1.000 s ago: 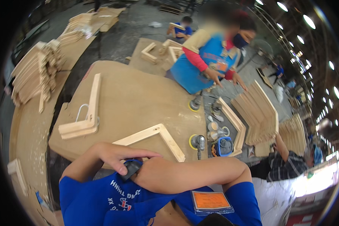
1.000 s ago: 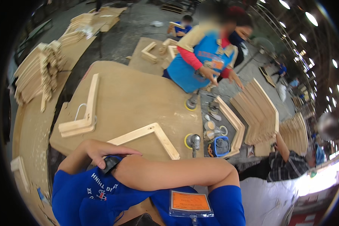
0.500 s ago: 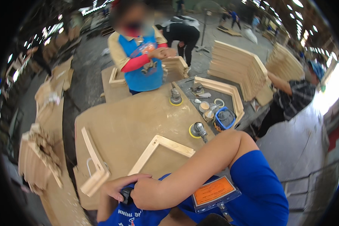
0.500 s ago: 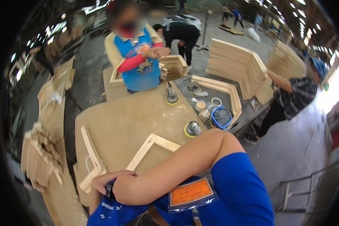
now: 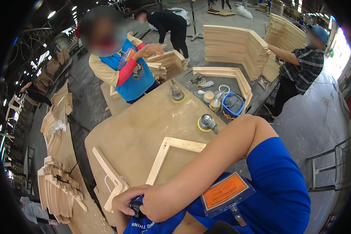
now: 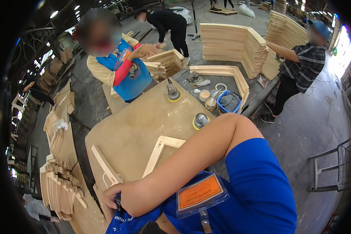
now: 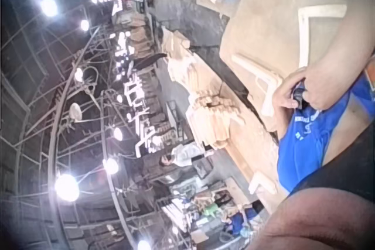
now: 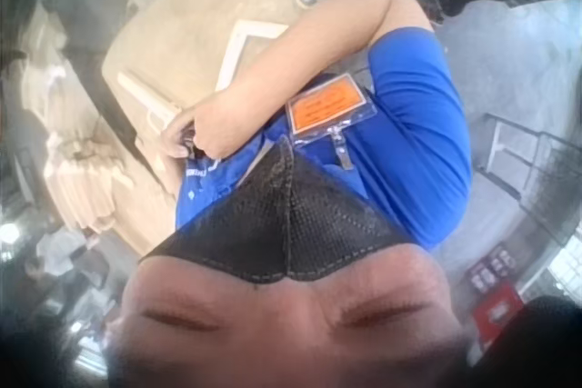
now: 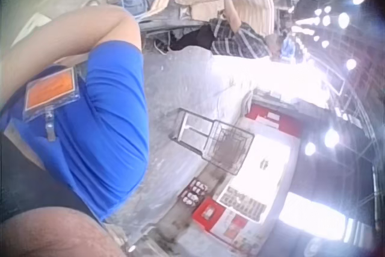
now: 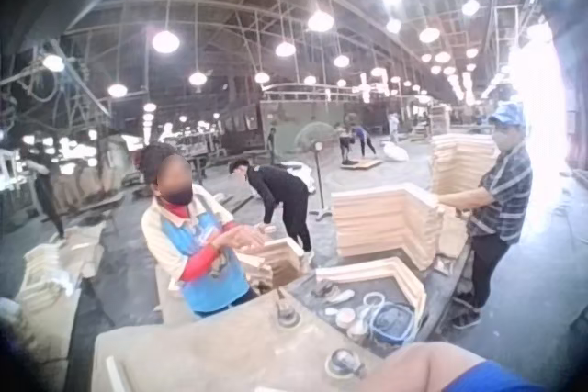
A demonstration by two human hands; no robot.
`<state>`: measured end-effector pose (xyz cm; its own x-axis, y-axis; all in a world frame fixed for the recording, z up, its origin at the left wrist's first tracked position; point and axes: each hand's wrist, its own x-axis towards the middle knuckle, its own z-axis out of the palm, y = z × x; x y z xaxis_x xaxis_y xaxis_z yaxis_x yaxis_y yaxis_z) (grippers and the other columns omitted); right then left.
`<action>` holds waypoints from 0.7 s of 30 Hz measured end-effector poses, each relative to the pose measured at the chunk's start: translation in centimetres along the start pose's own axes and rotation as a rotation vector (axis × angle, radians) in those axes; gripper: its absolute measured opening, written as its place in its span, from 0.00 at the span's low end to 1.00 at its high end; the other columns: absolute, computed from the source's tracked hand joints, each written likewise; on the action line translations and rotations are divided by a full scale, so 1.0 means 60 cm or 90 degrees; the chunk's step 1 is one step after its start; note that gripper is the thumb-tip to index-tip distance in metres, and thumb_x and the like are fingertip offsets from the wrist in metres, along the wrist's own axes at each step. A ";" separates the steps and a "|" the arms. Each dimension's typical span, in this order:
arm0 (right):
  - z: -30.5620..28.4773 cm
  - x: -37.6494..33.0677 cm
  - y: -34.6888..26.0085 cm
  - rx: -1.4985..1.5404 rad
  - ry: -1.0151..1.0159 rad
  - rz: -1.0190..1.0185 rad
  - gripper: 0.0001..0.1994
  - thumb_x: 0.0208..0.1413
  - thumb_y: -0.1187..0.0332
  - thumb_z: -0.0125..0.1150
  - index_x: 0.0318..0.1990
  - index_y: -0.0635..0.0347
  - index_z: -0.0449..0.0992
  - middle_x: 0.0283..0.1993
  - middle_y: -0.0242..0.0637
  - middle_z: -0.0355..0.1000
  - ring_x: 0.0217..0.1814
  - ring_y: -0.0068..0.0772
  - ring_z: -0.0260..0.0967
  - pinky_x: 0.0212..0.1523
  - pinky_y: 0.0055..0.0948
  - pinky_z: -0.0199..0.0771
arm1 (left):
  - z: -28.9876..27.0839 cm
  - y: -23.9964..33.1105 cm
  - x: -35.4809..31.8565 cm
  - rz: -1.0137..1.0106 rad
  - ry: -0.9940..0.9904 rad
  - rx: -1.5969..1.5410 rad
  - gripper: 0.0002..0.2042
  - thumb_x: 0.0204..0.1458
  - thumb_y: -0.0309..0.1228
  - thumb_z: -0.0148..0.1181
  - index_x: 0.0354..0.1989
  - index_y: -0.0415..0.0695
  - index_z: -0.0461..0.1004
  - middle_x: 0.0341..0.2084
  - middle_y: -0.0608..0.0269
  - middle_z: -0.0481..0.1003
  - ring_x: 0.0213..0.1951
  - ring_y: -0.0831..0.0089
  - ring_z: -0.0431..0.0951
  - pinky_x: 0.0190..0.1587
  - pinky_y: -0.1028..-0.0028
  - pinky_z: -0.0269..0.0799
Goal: The person uses a handheld orbital sander to smooth L-shaped wooden parts on a workbench. They pick up parts, sand edges and corners, flip pieces, and stack finished parts. Other workers are visible in the background performing similar tasks.
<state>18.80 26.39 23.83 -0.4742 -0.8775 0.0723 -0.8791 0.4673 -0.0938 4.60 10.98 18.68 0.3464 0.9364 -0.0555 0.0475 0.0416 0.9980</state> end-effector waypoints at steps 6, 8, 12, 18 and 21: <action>0.002 -0.019 0.001 -0.072 0.101 -0.062 0.08 0.46 0.70 0.55 0.28 0.64 0.77 0.29 0.43 0.70 0.26 0.42 0.73 0.21 0.37 0.70 | 0.009 0.015 0.007 0.018 0.050 0.025 0.49 0.32 0.67 0.60 0.52 0.30 0.65 0.48 0.46 0.65 0.50 0.56 0.67 0.54 0.63 0.60; -0.010 -0.032 0.002 -0.054 0.188 -0.059 0.08 0.47 0.69 0.55 0.28 0.65 0.77 0.29 0.43 0.70 0.26 0.42 0.73 0.21 0.37 0.69 | 0.017 0.016 0.012 0.013 0.071 0.008 0.50 0.31 0.68 0.58 0.50 0.30 0.66 0.45 0.47 0.66 0.48 0.56 0.68 0.52 0.64 0.61; -0.046 -0.057 0.008 0.281 0.390 -0.041 0.08 0.45 0.77 0.58 0.31 0.63 0.64 0.27 0.28 0.62 0.28 0.17 0.62 0.31 0.18 0.60 | 0.034 0.018 0.018 0.002 0.135 -0.055 0.50 0.27 0.68 0.57 0.47 0.29 0.68 0.42 0.47 0.68 0.45 0.56 0.70 0.50 0.64 0.63; -0.070 -0.027 0.005 0.345 0.087 0.071 0.06 0.46 0.77 0.57 0.31 0.63 0.66 0.27 0.28 0.64 0.28 0.17 0.63 0.29 0.18 0.60 | 0.038 0.015 0.013 0.009 0.138 -0.089 0.49 0.25 0.67 0.57 0.45 0.29 0.69 0.42 0.47 0.68 0.45 0.56 0.70 0.50 0.64 0.63; -0.057 -0.011 -0.007 0.235 0.039 0.107 0.05 0.45 0.76 0.57 0.30 0.62 0.68 0.27 0.28 0.65 0.28 0.18 0.64 0.29 0.19 0.60 | 0.043 0.014 0.010 0.011 0.145 -0.103 0.49 0.24 0.66 0.57 0.45 0.29 0.69 0.42 0.47 0.68 0.45 0.55 0.70 0.50 0.64 0.63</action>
<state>19.31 27.13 27.24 -0.6213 -0.7791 0.0841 -0.7182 0.5232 -0.4588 7.27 10.69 19.39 0.1252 0.9909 -0.0489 -0.1127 0.0632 0.9916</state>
